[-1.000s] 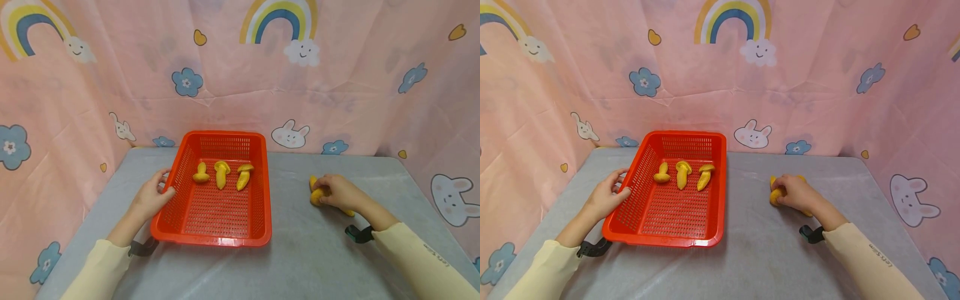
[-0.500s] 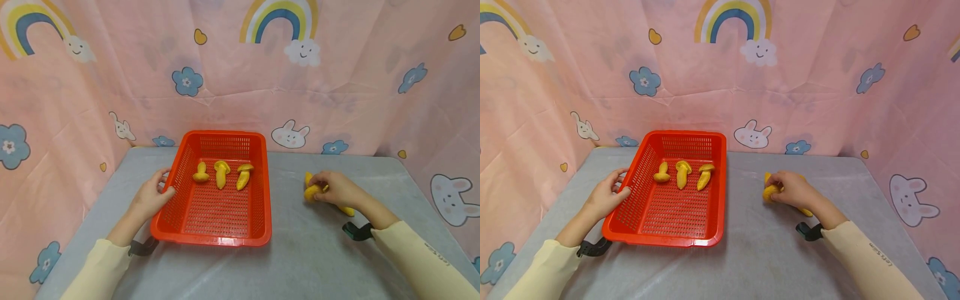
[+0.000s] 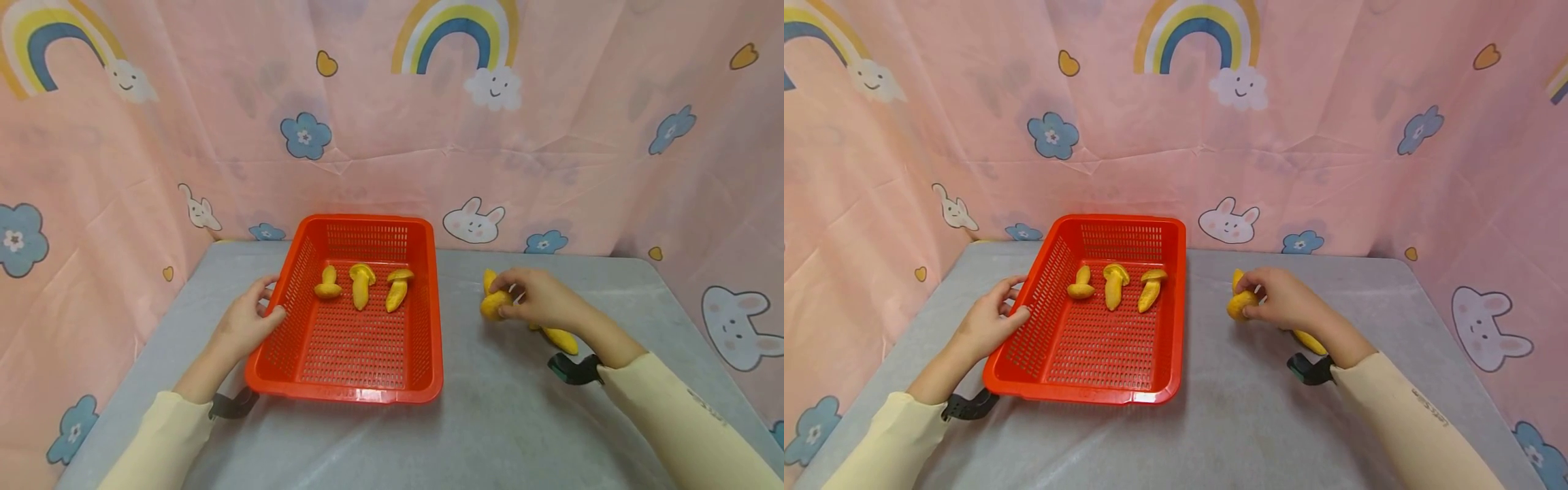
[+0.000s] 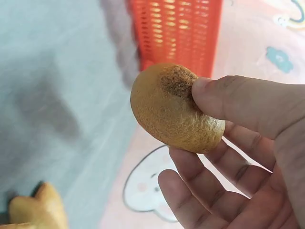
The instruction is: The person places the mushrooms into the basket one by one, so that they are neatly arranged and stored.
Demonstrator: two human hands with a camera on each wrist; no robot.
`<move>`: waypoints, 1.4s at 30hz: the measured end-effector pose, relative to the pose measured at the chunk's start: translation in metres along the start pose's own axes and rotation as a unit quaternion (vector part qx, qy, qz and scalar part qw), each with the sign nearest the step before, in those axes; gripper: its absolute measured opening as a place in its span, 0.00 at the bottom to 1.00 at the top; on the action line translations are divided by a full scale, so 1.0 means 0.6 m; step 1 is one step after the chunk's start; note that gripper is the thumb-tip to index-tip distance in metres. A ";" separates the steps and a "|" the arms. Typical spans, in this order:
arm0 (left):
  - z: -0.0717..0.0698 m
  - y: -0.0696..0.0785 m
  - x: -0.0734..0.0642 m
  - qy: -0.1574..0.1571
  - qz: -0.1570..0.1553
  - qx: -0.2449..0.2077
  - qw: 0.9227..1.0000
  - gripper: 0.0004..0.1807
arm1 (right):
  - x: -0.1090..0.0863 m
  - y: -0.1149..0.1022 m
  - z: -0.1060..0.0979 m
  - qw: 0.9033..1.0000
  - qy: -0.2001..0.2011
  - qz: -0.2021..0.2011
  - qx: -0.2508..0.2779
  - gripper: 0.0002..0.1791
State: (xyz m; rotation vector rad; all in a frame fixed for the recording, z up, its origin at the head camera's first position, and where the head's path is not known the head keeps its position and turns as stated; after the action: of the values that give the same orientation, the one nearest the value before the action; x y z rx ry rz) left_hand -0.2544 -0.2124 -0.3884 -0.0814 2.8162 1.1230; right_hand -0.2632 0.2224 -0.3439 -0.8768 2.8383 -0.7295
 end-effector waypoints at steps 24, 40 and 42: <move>-0.001 0.003 0.003 0.007 0.013 -0.004 1.000 0.34 | 0.064 -0.112 -0.023 0.999 0.009 -0.049 -0.004 0.14; 0.001 -0.001 0.003 0.006 0.014 -0.011 1.000 0.34 | 0.107 -0.185 -0.010 0.994 0.001 -0.112 0.017 0.15; 0.001 -0.001 0.004 0.007 0.015 -0.011 1.000 0.33 | 0.112 -0.192 -0.009 0.992 0.000 -0.121 0.019 0.15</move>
State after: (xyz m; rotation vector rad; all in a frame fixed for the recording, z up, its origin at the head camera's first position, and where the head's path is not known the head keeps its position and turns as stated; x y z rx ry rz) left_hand -0.2565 -0.2126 -0.3893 -0.0492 2.8273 1.1637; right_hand -0.2615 0.1043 -0.2817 -1.2299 2.7362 -0.8058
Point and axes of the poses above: each hand's wrist, its own x-axis towards the middle knuckle, its own z-axis out of the palm, y = z × x, the point moved 7 cm from there along x, towards the middle knuckle, and after that the axes turned 7 degrees about -z, right-handed, at the moved point
